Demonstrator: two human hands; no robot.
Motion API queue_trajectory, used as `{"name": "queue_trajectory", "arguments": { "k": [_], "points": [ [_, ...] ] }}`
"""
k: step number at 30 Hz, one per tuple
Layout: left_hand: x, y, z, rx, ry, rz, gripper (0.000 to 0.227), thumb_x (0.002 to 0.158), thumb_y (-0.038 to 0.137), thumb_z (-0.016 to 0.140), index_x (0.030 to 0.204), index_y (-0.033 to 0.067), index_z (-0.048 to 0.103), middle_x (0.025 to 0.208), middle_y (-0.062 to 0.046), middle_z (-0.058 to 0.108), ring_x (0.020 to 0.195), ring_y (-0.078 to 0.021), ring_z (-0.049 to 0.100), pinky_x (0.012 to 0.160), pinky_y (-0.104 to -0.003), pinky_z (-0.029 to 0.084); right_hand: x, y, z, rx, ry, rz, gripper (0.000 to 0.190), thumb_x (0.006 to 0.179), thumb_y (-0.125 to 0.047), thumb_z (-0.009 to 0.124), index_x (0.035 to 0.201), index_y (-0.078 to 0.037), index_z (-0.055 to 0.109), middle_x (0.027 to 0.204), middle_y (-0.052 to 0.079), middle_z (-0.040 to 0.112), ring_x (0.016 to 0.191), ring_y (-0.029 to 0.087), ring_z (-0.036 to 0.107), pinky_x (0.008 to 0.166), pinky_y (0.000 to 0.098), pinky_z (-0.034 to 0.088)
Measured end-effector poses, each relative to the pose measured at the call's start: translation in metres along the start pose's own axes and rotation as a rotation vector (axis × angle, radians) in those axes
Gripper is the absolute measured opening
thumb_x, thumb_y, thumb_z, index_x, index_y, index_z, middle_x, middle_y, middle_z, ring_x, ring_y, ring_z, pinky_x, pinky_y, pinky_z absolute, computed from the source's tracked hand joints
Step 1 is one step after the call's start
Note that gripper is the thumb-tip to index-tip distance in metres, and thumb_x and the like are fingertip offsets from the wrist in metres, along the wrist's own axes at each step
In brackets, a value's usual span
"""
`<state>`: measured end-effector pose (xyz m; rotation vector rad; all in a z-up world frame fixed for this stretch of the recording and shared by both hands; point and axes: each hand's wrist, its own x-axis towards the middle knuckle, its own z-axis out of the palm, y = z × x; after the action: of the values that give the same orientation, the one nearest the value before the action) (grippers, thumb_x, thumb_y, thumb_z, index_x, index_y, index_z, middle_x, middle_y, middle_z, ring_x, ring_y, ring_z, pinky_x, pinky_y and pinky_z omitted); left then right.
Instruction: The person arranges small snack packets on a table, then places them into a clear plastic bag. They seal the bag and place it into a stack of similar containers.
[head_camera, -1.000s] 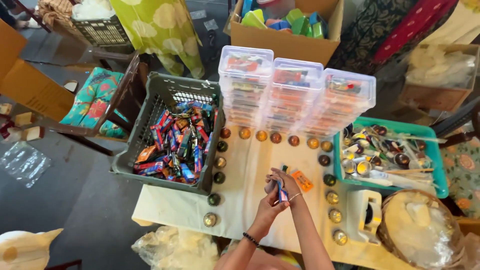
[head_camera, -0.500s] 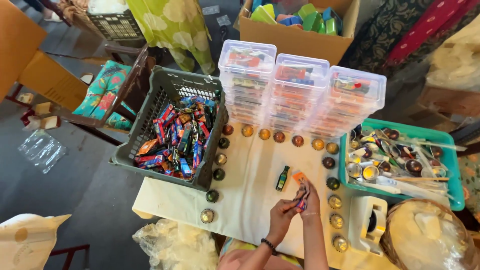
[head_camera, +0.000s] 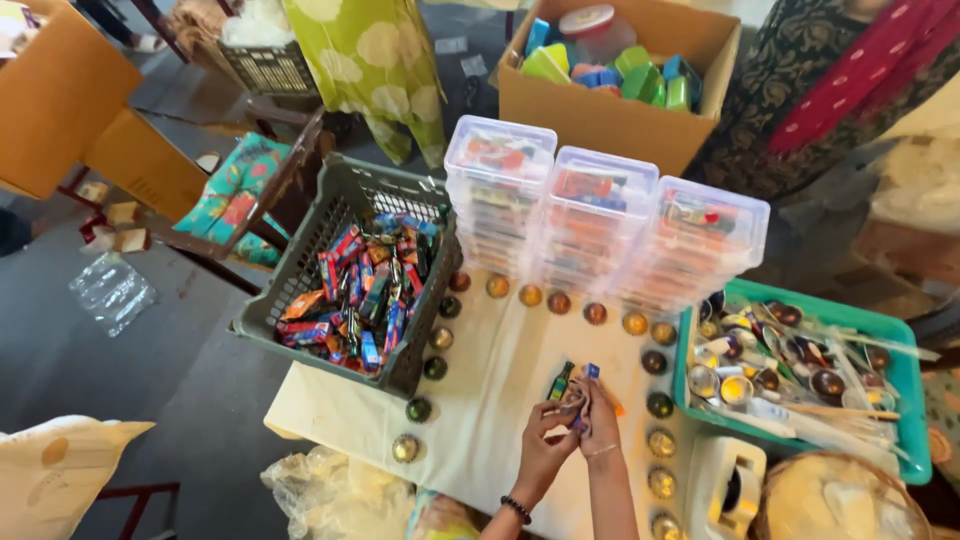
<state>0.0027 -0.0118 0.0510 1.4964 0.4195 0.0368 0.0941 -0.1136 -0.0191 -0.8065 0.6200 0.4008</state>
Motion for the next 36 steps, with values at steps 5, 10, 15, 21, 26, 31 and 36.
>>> {"name": "queue_trajectory", "arguments": {
  "k": [5,10,15,21,26,31,36],
  "points": [
    [-0.002,0.004,-0.003,-0.116,-0.031,0.036,0.024,0.083,0.012,0.084,0.105,0.0048,0.077,0.128,-0.004,0.059,0.115,-0.0151,0.066,0.084,-0.032,0.065,0.003,0.005,-0.005,0.045,-0.027,0.017,0.025,0.095,-0.03,0.064,0.112,-0.011,0.065,0.079,0.0,0.063,0.063,0.01,0.058,0.051,0.0235,0.048],
    [0.021,-0.042,-0.006,-0.116,0.121,0.012,0.021,0.079,0.008,0.082,0.099,0.0061,0.077,0.118,-0.003,0.061,0.104,-0.0138,0.069,0.077,-0.031,0.066,0.031,0.044,-0.016,-0.087,-0.071,0.008,0.043,0.102,-0.048,0.063,0.099,-0.007,0.072,0.074,-0.001,0.064,0.042,0.003,0.035,0.032,0.0183,0.025],
    [0.043,-0.086,-0.02,0.04,0.241,0.306,0.024,0.077,-0.005,0.081,0.086,0.002,0.06,0.107,-0.009,0.055,0.091,-0.0206,0.063,0.071,-0.029,0.058,0.008,0.046,0.043,-0.011,-0.108,0.036,0.036,0.097,-0.044,0.056,0.104,-0.008,0.06,0.07,-0.001,0.054,0.051,0.01,0.05,0.044,0.029,0.043],
    [0.045,-0.025,-0.044,-0.059,0.041,0.252,0.1,0.064,-0.012,0.074,0.15,0.0136,0.031,0.142,-0.014,0.046,0.11,-0.0202,0.058,0.071,-0.031,0.06,0.074,0.087,-0.041,0.317,-0.485,0.138,0.033,0.111,-0.044,0.065,0.101,-0.014,0.058,0.07,-0.003,0.054,0.05,0.006,0.048,0.045,0.0228,0.041],
    [0.028,-0.001,-0.053,-0.022,-0.086,0.142,0.109,0.078,-0.005,0.075,0.164,0.0167,0.013,0.154,-0.011,0.048,0.091,-0.0167,0.064,0.07,-0.028,0.058,0.025,0.072,-0.012,-0.075,-0.186,0.122,0.035,0.104,-0.045,0.059,0.101,-0.01,0.06,0.074,0.001,0.061,0.052,0.009,0.052,0.047,0.0225,0.042],
    [0.025,-0.042,-0.039,0.016,-0.083,0.142,0.098,0.084,-0.005,0.07,0.173,0.015,0.034,0.106,-0.018,0.07,0.083,-0.0118,0.061,0.073,-0.023,0.055,0.001,0.066,-0.001,-0.233,-0.095,-0.025,0.034,0.106,-0.039,0.055,0.11,-0.006,0.064,0.085,0.006,0.069,0.059,0.014,0.059,0.051,0.0267,0.048],
    [0.035,-0.041,-0.044,-0.071,-0.156,0.24,0.088,0.086,-0.015,0.063,0.166,0.0128,0.038,0.124,-0.001,0.063,0.092,-0.0098,0.057,0.075,-0.025,0.051,-0.014,0.059,0.001,-0.25,-0.025,-0.107,0.029,0.104,-0.034,0.053,0.119,-0.013,0.066,0.082,0.002,0.068,0.06,0.014,0.061,0.043,0.0275,0.043]
  ]
}}
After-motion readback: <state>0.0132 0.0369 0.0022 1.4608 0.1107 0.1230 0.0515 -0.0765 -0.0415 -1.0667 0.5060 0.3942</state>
